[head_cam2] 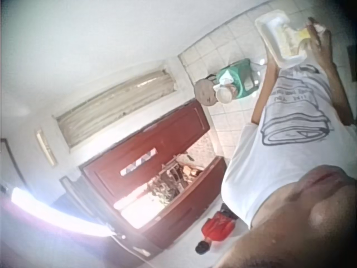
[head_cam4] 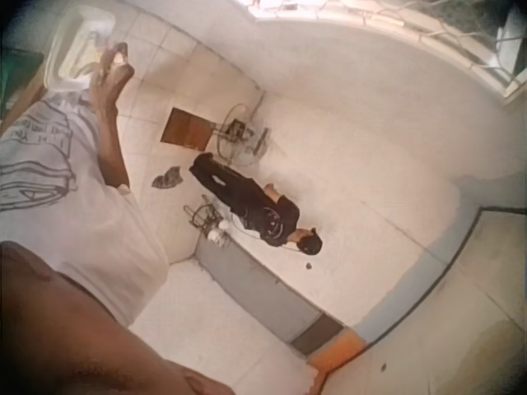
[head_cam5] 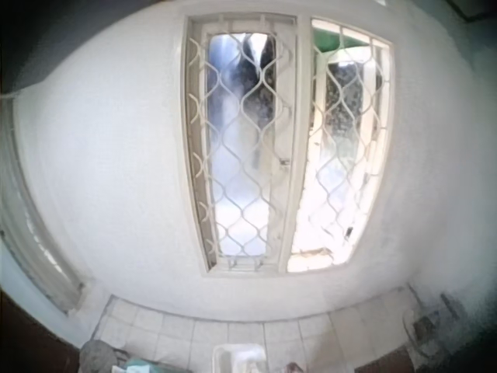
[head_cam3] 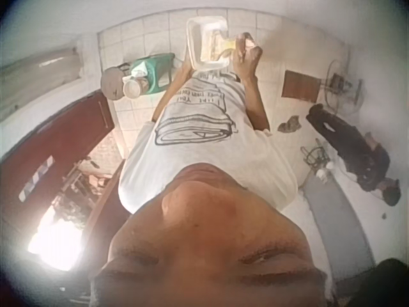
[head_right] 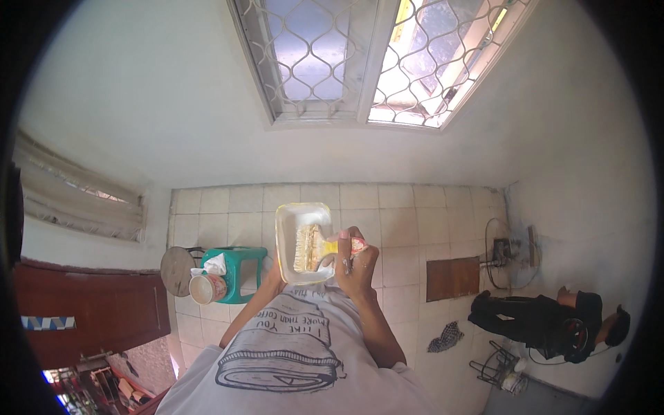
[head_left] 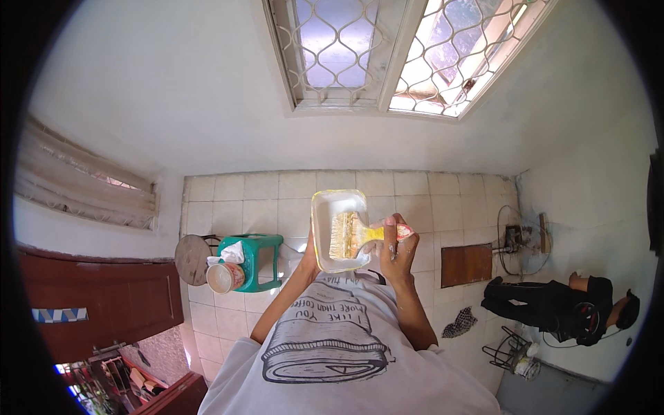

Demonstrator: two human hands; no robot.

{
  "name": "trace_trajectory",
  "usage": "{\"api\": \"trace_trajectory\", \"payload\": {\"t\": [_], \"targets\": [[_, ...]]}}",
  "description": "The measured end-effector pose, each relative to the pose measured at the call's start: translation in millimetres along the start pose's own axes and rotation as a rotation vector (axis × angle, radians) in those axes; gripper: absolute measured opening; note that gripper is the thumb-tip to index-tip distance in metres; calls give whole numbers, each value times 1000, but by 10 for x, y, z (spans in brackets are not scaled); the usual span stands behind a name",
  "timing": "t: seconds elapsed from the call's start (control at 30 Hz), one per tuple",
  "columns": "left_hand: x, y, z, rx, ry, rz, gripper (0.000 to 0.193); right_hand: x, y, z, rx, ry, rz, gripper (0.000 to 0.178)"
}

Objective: The person paints a wall and window frame using a brush and a container of white paint, and moves a circular wooden table to continue work.

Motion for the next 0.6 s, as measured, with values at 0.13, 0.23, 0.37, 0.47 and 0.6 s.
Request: {"api": "trace_trajectory", "payload": {"t": [0.13,0.23,0.37,0.47,0.6], "targets": [[-271,-54,20,5,-42,-76,57,-48,0,48,-54,18,-53,42],[-485,-81,18,3,-71,-132,56,-59,25,53,-45,-7,-54,42],[-535,-87,28,12,-103,-172,55,10,-3,45,-48,88,-4,40],[-340,-41,60,35,-85,-179,45,1,26,73,-71,115,-9,37],[-334,-64,75,3,-52,-79,51,39,61,102,-103,69,-11,33]]}}
Point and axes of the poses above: each hand's wrist, its own y-axis away from the middle knuckle, its own x-axis out of the palm, z = x × y, the point moved 10 cm from there along -y, towards the middle knuckle, and after that the axes turned 9 degrees about y, right-handed, at the moved point
